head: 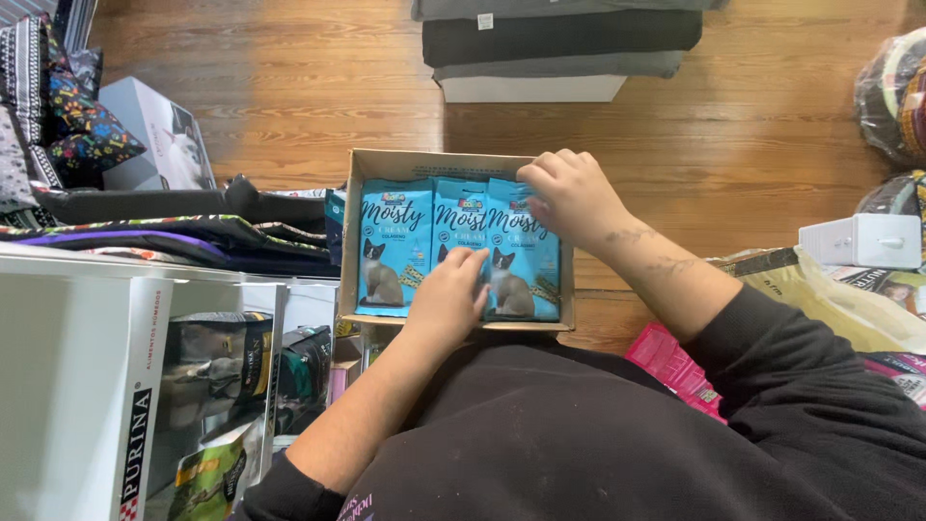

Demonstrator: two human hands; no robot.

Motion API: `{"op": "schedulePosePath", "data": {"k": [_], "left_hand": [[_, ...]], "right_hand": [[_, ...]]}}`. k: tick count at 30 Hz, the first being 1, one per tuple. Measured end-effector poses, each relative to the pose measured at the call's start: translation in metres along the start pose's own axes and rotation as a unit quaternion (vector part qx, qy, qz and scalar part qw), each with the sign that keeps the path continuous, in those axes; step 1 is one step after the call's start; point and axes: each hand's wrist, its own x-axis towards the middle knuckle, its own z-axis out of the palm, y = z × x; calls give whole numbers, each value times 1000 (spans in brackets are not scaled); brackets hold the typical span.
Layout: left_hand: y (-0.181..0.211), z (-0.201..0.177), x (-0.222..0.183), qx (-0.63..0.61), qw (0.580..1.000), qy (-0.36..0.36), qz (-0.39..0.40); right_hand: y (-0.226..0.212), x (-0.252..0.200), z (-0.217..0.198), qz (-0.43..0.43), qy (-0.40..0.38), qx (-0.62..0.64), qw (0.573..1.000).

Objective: The person takes various pet food pouches and bags from a box and places them onto a retail display rack, arranging them by brand and type.

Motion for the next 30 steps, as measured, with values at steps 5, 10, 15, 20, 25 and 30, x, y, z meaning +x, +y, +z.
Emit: {"op": "schedulePosePath", "data": {"k": [5, 10, 15, 20, 25, 30], "left_hand": [[1, 6, -6, 68, 993, 54, 77], [-7, 23, -8, 118, 982, 106, 106], [-5, 21, -13, 132, 983, 91, 89], [-3, -15, -35, 81, 987, 122, 60], [-16, -70, -92, 58, 971, 231, 30], [-10, -142, -204, -45, 930, 358, -73]], "right_hand": [[-33, -13, 3, -31, 10, -41, 999], [-39, -19, 16, -7, -124, -44, 991], [-44, -16, 17, 7, -156, -55, 986], [-78, 8, -6, -51, -77, -12, 996], [-164, 49, -18, -167, -7, 202, 965], [-269, 103, -67, -239, -99, 463, 848]]}}
